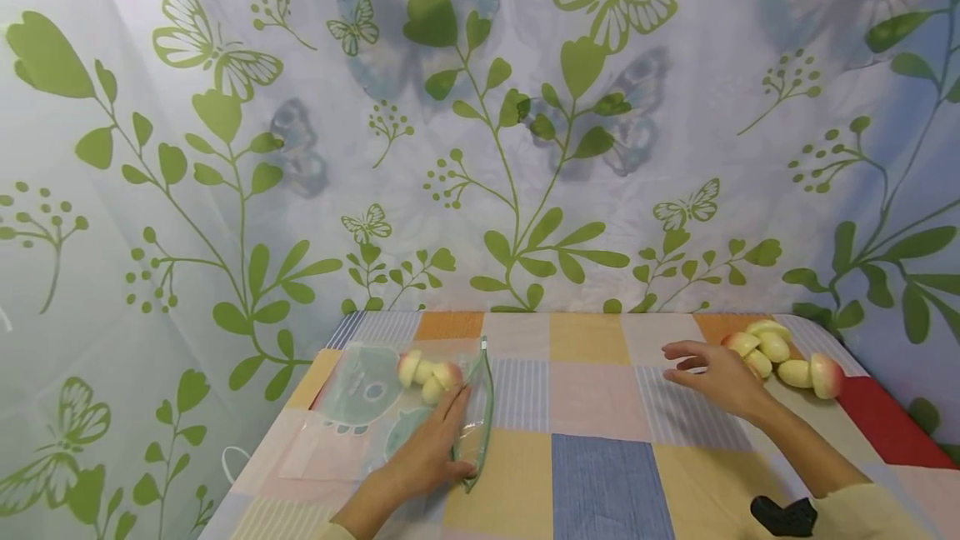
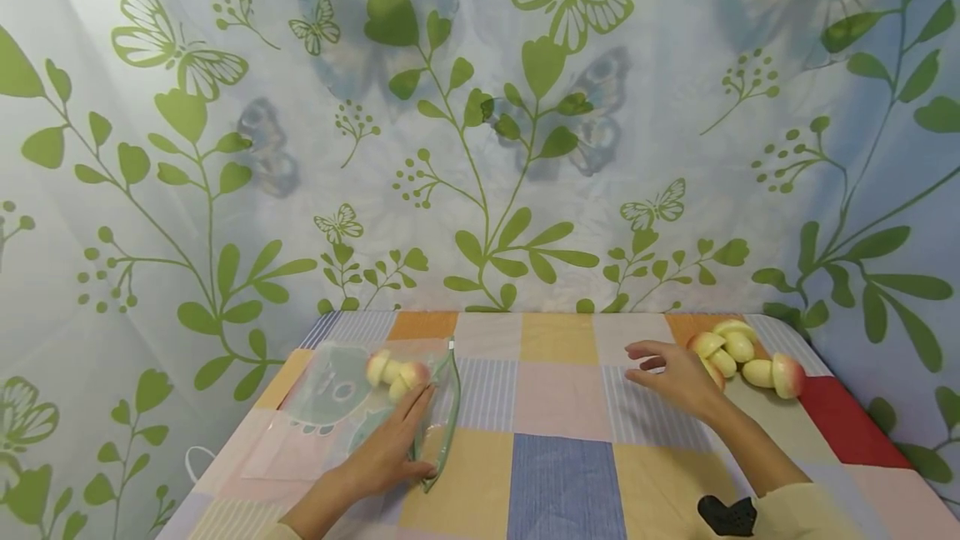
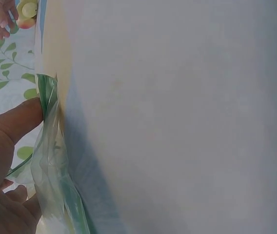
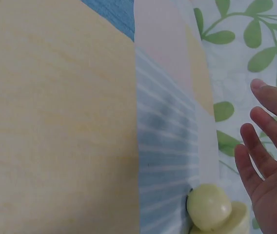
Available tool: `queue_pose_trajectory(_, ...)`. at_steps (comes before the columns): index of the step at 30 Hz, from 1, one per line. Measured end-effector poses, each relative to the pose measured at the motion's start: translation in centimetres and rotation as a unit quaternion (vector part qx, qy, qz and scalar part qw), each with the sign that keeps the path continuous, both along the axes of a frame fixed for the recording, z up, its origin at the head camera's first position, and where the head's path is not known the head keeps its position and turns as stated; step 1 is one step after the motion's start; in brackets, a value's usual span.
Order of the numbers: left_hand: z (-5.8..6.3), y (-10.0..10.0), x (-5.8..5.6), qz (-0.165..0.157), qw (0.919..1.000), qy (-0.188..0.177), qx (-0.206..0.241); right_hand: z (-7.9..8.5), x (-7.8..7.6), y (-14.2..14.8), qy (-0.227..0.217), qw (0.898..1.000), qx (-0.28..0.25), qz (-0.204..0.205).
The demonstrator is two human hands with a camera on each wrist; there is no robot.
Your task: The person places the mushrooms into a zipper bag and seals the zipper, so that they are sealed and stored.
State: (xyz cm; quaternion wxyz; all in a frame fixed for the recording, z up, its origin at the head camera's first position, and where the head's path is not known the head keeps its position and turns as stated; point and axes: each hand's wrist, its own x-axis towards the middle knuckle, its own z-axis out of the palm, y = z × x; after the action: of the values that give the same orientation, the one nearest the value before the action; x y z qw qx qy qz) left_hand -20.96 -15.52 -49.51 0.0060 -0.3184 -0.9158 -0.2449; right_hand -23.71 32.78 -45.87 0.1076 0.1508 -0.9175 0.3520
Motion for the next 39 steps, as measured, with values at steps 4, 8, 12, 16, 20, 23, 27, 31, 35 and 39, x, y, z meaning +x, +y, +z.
queue_pose_trajectory(4, 0.0, 0.0, 0.0, 0.001, 1.0, 0.001, -0.001, 0.3, 0.2, 1.2, -0.008, 1.0, 0.009, -0.014)
queue_pose_trajectory(8, 0.0, 0.1, -0.1, 0.001, 1.0, 0.001, -0.001, 0.6, 0.3, 2.4, -0.01, 1.0, 0.015, -0.017)
queue_pose_trajectory(12, 0.0, 0.1, -0.1, 0.002, 1.0, 0.002, -0.003, 0.8, 0.5, 3.4, -0.009, 0.999, 0.017, -0.027)
queue_pose_trajectory(16, 0.0, 0.1, -0.1, 0.002, 1.0, -0.002, -0.001, 0.8, 0.7, 4.3, -0.011, 0.999, 0.005, -0.036)
queue_pose_trajectory(20, -0.1, 0.1, -0.1, 0.002, 1.0, -0.006, -0.001, 0.6, 0.9, 5.2, 0.002, 0.999, -0.004, -0.04)
queue_pose_trajectory(23, -0.2, 0.0, -0.2, 0.001, 1.0, -0.006, 0.0, 0.5, 1.2, 5.7, 0.017, 0.999, -0.01, -0.036)
queue_pose_trajectory(27, -0.3, -0.1, -0.1, 0.0, 1.0, -0.002, 0.001, 0.5, 1.3, 6.4, 0.026, 0.999, -0.004, -0.037)
queue_pose_trajectory(31, -0.4, -0.1, -0.1, 0.0, 1.0, 0.001, 0.0, 0.4, 1.7, 7.0, 0.002, 0.998, 0.009, -0.061)
queue_pose_trajectory(35, -0.5, -0.2, -0.2, -0.003, 1.0, 0.002, -0.001, 0.2, 2.0, 7.6, 0.013, 0.997, 0.017, -0.079)
queue_pose_trajectory(39, -0.6, -0.2, -0.1, -0.004, 1.0, 0.003, -0.003, -0.1, 2.0, 8.2, 0.05, 0.994, 0.037, -0.095)
